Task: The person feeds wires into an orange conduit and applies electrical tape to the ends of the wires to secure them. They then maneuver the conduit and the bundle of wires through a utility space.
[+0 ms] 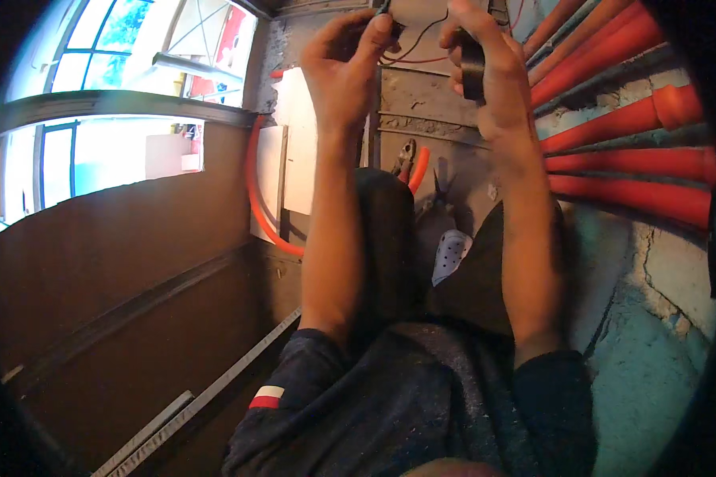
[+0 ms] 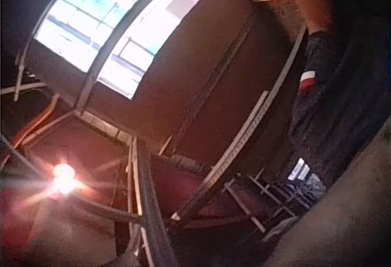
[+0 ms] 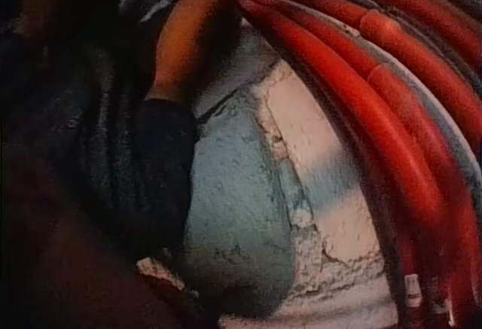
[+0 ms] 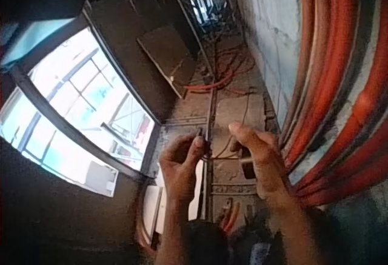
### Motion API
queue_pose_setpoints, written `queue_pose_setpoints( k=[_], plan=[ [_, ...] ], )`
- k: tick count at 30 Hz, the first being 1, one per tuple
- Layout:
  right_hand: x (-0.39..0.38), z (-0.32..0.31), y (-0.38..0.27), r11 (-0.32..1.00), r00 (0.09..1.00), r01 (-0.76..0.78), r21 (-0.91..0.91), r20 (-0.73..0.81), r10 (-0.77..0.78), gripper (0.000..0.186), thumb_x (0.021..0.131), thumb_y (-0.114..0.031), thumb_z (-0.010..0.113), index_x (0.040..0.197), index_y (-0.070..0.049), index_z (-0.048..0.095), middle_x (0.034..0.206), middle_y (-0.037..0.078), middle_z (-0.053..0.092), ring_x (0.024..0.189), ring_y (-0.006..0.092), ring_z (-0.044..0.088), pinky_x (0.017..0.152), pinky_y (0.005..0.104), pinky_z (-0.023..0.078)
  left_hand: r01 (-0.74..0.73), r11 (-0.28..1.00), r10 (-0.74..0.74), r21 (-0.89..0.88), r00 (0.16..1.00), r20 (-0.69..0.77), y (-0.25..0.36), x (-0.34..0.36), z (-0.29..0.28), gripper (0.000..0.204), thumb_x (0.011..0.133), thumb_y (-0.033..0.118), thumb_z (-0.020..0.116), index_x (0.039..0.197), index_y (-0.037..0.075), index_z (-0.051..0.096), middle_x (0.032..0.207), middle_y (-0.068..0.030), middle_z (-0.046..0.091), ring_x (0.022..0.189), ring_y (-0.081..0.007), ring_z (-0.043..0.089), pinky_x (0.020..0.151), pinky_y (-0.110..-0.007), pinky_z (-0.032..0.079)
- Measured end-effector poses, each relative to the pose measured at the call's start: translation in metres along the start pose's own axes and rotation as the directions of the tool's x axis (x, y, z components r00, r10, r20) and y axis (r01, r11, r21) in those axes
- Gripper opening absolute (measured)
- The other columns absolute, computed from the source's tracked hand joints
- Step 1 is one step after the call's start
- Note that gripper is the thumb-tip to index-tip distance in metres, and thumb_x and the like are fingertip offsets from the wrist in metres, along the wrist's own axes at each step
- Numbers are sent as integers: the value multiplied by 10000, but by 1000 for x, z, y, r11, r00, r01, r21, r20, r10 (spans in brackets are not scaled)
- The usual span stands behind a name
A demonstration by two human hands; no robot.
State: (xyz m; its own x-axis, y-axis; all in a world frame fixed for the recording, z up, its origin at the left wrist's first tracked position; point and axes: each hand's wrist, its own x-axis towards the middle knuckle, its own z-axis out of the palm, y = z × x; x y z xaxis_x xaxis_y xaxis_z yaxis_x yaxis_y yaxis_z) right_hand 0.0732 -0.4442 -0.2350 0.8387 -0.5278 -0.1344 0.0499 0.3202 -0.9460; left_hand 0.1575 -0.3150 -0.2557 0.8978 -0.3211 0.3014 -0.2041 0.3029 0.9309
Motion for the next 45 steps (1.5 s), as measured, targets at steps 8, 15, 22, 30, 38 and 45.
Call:
queue_pose_setpoints(
  k=[8, 15, 22, 30, 38, 45],
  plan=[
    [-2, -8, -6, 918, 935, 280, -281, 298, -194, 276, 808, -185, 701, 1036, -30, 680, 834, 4, 639, 728, 49, 545, 627, 170, 378, 24, 934, 5, 357, 997, -79, 25, -11, 18, 195, 839, 180, 703, 859, -10, 659, 724, -67, 662, 647, -98, 612, 567, -224, 478],
    [-4, -13, -7, 961, 971, 191, -198, 180, -156, 234, 779, -142, 737, 963, -5, 694, 863, 21, 674, 774, 70, 591, 677, 191, 443, -22, 987, 13, 158, 998, 55, 18, -13, 22, 210, 844, 176, 664, 891, -26, 693, 731, -60, 671, 628, -83, 569, 577, -229, 440],
    [-7, -12, -15, 994, 987, 97, -41, 133, -91, 135, 809, -108, 694, 897, -11, 662, 754, -20, 595, 635, 50, 529, 586, 184, 419, -44, 999, 38, 32, 982, 187, 7, -13, 13, 168, 865, 107, 626, 963, -13, 691, 794, -54, 691, 740, -98, 628, 641, -226, 474],
    [-1, -12, -7, 992, 994, 15, 127, 105, -28, 242, 873, -178, 630, 1028, 7, 611, 630, -41, 425, 583, 85, 440, 576, 278, 440, -44, 946, 12, 321, 995, 99, 7, -14, 16, 136, 790, 105, 678, 883, 11, 709, 771, -139, 691, 705, -105, 642, 645, -255, 486],
    [1, -31, -19, 975, 967, 222, -21, 132, -218, 303, 782, -151, 743, 1041, -23, 652, 617, -70, 475, 518, 39, 405, 474, 208, 333, -89, 992, 81, 86, 992, 101, 12, -16, 13, 170, 828, 139, 663, 932, 5, 676, 767, -63, 679, 702, -112, 614, 630, -256, 462],
    [-2, -26, -13, 855, 915, 397, -332, 221, -339, 167, 759, -97, 737, 903, -23, 695, 649, -56, 574, 586, 26, 488, 497, 184, 345, -122, 961, 43, 249, 953, 300, 8, -14, 7, 210, 882, 172, 630, 989, -6, 663, 803, -30, 653, 779, -87, 590, 696, -229, 475]
  ],
)
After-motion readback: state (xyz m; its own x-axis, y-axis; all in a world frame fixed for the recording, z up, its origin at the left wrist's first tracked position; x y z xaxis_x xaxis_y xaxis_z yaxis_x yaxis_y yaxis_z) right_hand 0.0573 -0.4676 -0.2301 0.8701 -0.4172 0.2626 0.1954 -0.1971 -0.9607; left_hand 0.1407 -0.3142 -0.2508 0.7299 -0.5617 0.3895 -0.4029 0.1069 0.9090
